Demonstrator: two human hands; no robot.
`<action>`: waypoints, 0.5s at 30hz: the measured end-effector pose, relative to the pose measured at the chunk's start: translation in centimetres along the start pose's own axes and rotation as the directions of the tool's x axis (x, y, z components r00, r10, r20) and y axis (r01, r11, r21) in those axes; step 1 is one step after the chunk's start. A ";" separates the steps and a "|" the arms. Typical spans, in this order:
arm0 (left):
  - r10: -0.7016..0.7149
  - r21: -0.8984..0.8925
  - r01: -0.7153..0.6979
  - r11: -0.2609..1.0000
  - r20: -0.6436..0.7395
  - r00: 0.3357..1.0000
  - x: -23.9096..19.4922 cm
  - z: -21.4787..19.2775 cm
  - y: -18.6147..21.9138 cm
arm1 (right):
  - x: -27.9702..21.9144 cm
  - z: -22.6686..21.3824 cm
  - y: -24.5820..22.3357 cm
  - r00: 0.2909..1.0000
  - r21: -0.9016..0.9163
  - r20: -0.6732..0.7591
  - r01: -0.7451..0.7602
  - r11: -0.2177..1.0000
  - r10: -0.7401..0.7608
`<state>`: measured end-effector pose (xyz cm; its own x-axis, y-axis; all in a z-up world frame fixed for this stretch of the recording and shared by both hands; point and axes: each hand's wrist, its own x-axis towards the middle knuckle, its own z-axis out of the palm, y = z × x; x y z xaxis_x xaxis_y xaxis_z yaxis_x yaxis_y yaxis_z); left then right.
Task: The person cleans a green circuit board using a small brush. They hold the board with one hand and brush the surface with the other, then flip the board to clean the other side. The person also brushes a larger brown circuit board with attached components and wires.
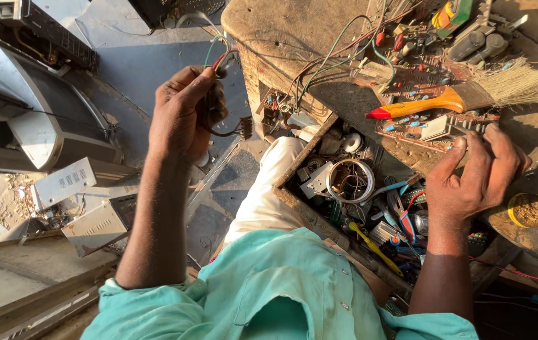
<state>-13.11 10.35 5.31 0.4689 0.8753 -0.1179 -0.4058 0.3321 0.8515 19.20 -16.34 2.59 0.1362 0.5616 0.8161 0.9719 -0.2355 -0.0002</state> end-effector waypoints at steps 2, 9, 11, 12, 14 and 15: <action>0.054 0.222 -0.043 0.974 -0.045 0.998 0.3 -2.2 -0.4 | 0.1 0.0 0.0 1.000 -0.010 -0.012 0.014 1.000 -0.014; -0.136 0.986 0.020 -0.167 -0.043 0.990 -1.0 -13.3 -10.0 | -0.2 0.1 0.5 0.999 -0.018 0.013 0.035 0.999 -0.035; -0.382 0.967 0.044 -0.251 -0.141 0.913 -2.4 -16.7 -13.6 | -0.4 0.2 0.7 0.999 -0.034 0.008 0.044 0.998 -0.044; -0.482 0.959 0.044 -0.280 -0.179 0.858 -2.6 -18.3 -14.9 | -0.5 0.2 0.7 0.999 -0.041 0.006 0.049 0.998 -0.049; -0.512 0.945 0.013 -0.328 -0.189 0.838 -1.4 -21.2 -16.0 | -0.7 0.2 0.7 0.998 -0.054 0.008 0.062 0.997 -0.061; -0.439 0.933 0.047 -0.357 -0.212 0.873 -0.3 -22.7 -15.2 | -0.8 0.2 0.7 0.998 -0.059 0.008 0.069 0.996 -0.069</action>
<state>-24.93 13.00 -19.21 0.4214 0.6926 -0.5854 0.8988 -0.4052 0.1676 19.81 -16.80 1.83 0.0707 0.5829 0.8095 0.9660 -0.2424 0.0902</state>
